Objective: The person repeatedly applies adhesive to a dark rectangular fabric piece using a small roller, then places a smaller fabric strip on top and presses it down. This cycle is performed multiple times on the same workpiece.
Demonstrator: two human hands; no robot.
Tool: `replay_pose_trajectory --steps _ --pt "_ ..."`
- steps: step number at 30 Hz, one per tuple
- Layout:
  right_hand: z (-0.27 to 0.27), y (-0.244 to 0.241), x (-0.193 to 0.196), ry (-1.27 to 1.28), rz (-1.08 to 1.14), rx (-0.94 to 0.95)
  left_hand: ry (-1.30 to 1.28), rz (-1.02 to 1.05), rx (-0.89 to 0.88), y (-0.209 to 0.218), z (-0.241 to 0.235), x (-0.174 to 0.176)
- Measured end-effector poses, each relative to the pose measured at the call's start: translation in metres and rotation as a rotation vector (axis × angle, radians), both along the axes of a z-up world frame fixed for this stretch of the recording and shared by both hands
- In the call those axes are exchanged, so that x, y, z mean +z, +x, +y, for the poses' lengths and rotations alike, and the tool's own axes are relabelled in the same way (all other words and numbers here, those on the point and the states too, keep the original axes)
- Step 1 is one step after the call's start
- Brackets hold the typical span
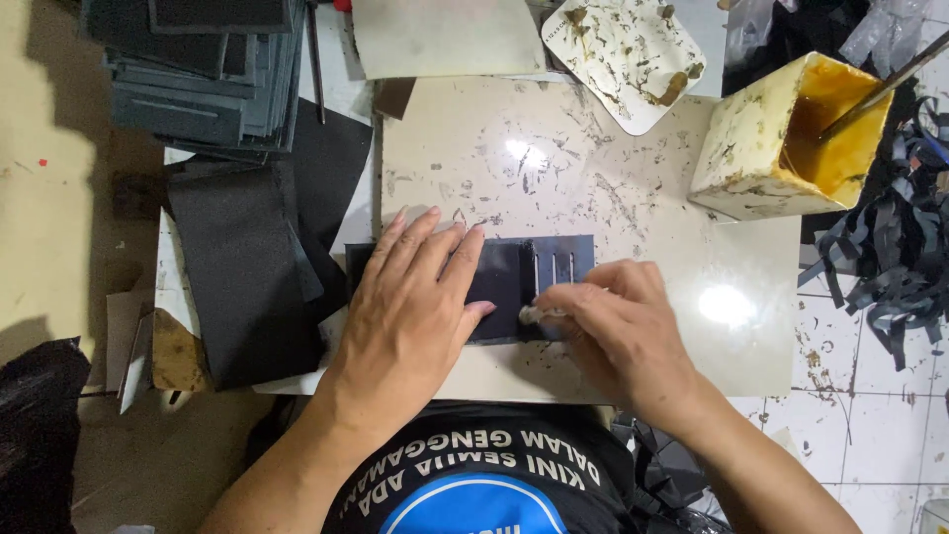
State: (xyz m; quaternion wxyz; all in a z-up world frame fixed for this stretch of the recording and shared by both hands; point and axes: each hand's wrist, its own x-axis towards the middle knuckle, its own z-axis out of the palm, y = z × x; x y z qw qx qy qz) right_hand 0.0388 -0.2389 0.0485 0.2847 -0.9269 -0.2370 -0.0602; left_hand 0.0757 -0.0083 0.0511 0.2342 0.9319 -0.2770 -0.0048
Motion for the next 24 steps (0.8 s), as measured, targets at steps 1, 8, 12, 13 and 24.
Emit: replay_pose_trajectory --steps 1,8,12,13,24 --pt "-0.001 -0.003 0.003 0.000 -0.005 0.004 0.000 -0.005 0.004 0.000 -0.001 0.000" --pt "-0.006 -0.009 0.000 0.009 -0.001 0.018 0.025 -0.037 -0.020 0.008 -0.003 0.004" --pt "-0.013 -0.014 0.012 -0.007 0.123 0.043 0.068 0.042 -0.057 0.020 -0.003 0.002" --pt "-0.027 -0.016 0.014 -0.007 0.120 0.041 0.068 0.039 -0.058 0.023 -0.001 0.005" --pt "-0.155 0.047 0.086 -0.139 -0.204 -0.512 -0.863 0.736 0.302 0.003 0.004 0.025"
